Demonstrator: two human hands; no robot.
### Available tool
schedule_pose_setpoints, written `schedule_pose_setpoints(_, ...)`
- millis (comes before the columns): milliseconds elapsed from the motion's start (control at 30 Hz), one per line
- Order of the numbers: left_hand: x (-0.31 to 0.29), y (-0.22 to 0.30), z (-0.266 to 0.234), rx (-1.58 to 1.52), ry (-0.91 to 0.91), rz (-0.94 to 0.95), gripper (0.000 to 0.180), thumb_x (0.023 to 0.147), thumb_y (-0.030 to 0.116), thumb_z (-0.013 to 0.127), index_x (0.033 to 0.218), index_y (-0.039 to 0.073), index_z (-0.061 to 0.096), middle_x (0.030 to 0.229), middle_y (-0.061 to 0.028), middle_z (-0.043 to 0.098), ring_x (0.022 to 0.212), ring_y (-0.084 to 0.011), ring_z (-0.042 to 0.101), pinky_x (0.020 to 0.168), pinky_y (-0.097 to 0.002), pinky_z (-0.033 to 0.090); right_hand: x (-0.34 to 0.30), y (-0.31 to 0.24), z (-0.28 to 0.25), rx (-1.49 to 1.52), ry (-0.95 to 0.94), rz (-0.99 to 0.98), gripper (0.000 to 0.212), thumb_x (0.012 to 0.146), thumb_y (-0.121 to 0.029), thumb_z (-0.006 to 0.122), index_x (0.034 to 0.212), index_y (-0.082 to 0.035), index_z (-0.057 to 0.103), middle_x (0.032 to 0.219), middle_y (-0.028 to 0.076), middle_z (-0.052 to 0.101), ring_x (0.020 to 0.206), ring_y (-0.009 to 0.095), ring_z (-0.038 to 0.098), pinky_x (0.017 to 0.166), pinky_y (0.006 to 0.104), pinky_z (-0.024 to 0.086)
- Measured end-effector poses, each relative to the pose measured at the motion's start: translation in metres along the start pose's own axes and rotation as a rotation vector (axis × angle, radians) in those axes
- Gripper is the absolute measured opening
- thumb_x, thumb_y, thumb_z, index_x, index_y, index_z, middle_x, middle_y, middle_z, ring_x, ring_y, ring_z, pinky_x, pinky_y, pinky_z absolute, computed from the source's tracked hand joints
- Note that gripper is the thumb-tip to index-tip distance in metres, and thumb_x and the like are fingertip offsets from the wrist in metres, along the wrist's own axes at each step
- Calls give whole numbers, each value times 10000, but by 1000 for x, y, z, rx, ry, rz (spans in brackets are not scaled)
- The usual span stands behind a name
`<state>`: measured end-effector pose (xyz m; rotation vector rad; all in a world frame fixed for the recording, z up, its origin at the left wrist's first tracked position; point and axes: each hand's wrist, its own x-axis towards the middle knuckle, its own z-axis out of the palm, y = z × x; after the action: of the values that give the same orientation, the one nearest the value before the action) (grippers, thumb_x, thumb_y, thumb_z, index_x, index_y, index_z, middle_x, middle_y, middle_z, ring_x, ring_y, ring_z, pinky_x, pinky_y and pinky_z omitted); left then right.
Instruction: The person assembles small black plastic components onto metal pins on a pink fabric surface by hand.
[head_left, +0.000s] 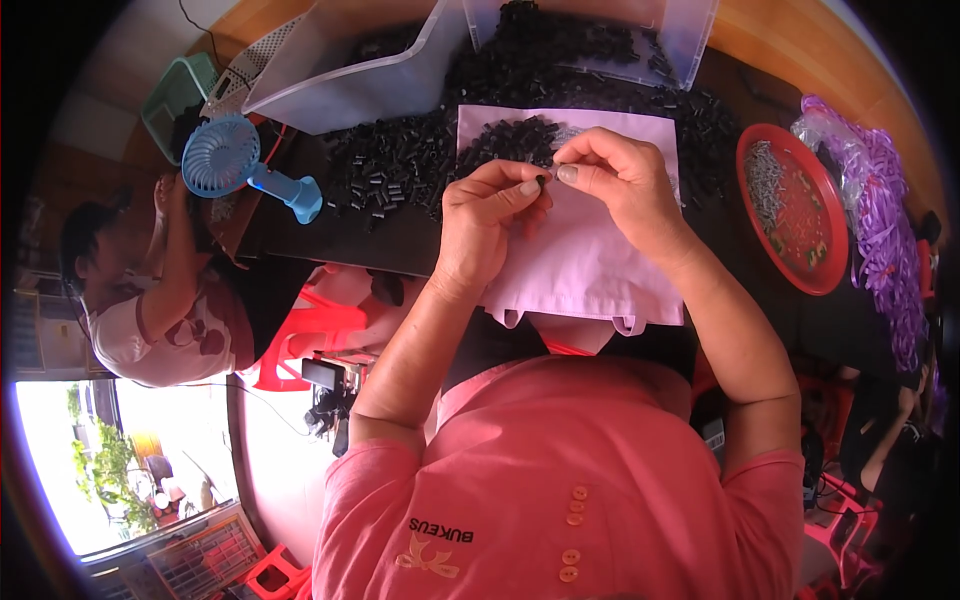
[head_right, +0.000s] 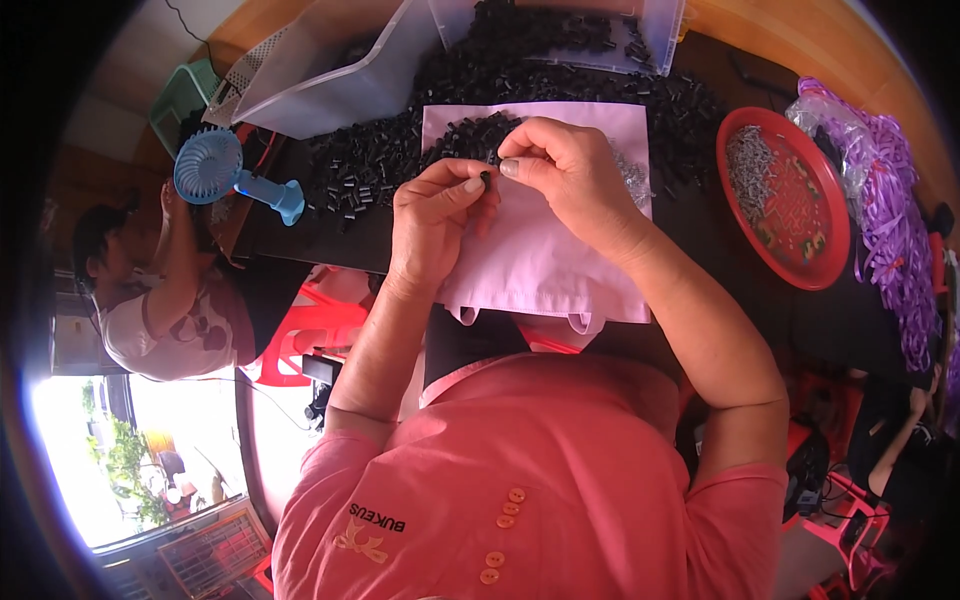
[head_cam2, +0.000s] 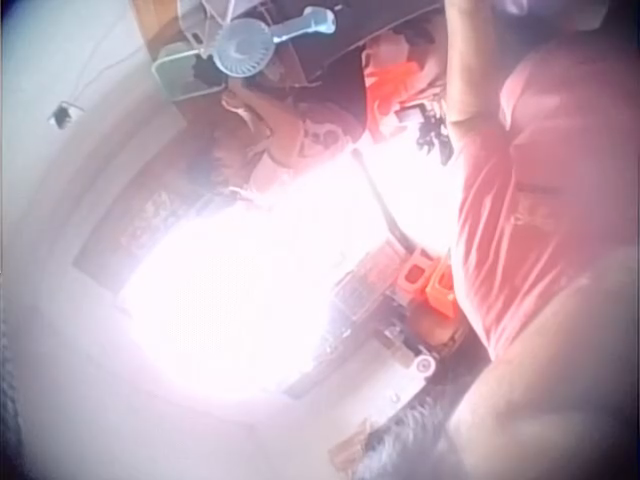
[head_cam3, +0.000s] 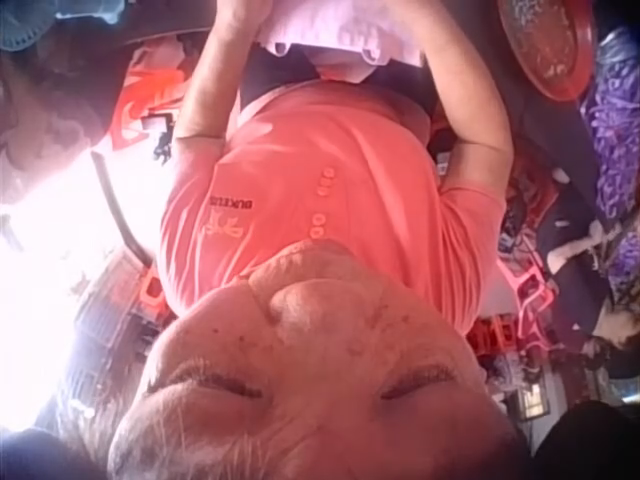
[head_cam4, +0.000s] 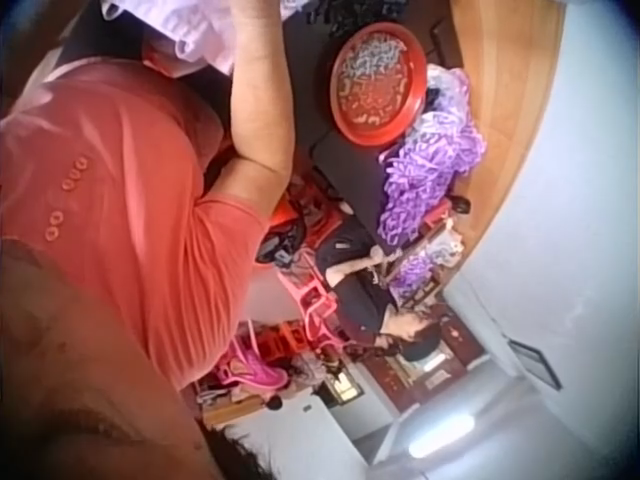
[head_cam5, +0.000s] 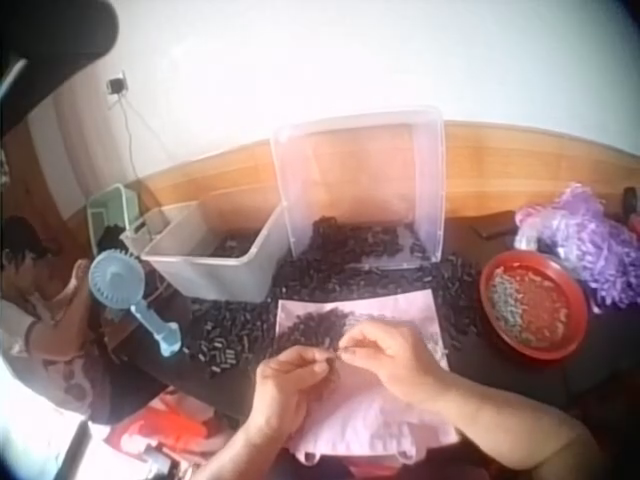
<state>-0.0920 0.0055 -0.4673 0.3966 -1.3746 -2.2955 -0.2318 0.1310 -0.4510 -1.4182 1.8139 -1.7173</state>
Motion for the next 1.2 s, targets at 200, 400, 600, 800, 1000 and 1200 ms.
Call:
schedule_pose_setpoints(200, 2, -1, 2, 32, -34, -27, 131, 913, 13, 620, 1027, -42, 656, 833, -115, 684, 693, -146, 640, 581, -237, 491, -1, -2, 4, 42, 18, -11, 65, 823, -21, 675, 873, 1, 640, 789, 82, 656, 718, 182, 626, 655, 295, 489)
schedule_pose_setpoints(400, 2, -2, 5, 92, -55, 0, 137, 901, 7, 634, 1028, -39, 658, 836, -101, 687, 693, -133, 636, 569, -230, 491, 0, 0, 4, -98, 36, -137, 77, 798, -10, 681, 854, -3, 628, 790, 105, 651, 724, 241, 641, 647, 332, 494)
schedule_pose_setpoints(600, 1, -1, 4, 152, -44, -5, 117, 890, 2, 644, 1003, -24, 662, 804, -96, 686, 652, -120, 619, 555, -229, 487, -1, -1, 4, -103, 28, -137, 71, 796, 15, 658, 858, 5, 624, 779, 102, 641, 720, 229, 630, 640, 327, 484)
schedule_pose_setpoints(800, -1, -1, 4, 126, -41, -17, 100, 900, 10, 632, 992, -19, 658, 785, -97, 686, 621, -116, 604, 545, -229, 479, -1, -3, 4, -41, 14, -64, 67, 806, 29, 638, 870, 14, 625, 779, 101, 640, 709, 207, 614, 643, 312, 477)
schedule_pose_setpoints(1000, -2, -1, 3, 135, -37, -14, 104, 911, 16, 619, 1004, -13, 655, 782, -89, 684, 627, -114, 608, 536, -229, 471, -2, -4, 3, -110, -22, -78, 75, 846, 25, 638, 919, 18, 627, 809, 72, 652, 741, 145, 610, 671, 275, 484)
schedule_pose_setpoints(1200, -3, -1, 5, 180, -30, 1, 120, 918, 22, 613, 1023, -17, 654, 791, -89, 682, 635, -114, 611, 544, -226, 477, -3, -3, 8, -118, 21, -112, 107, 815, 23, 664, 907, 1, 614, 789, 105, 644, 703, 221, 629, 635, 325, 491)
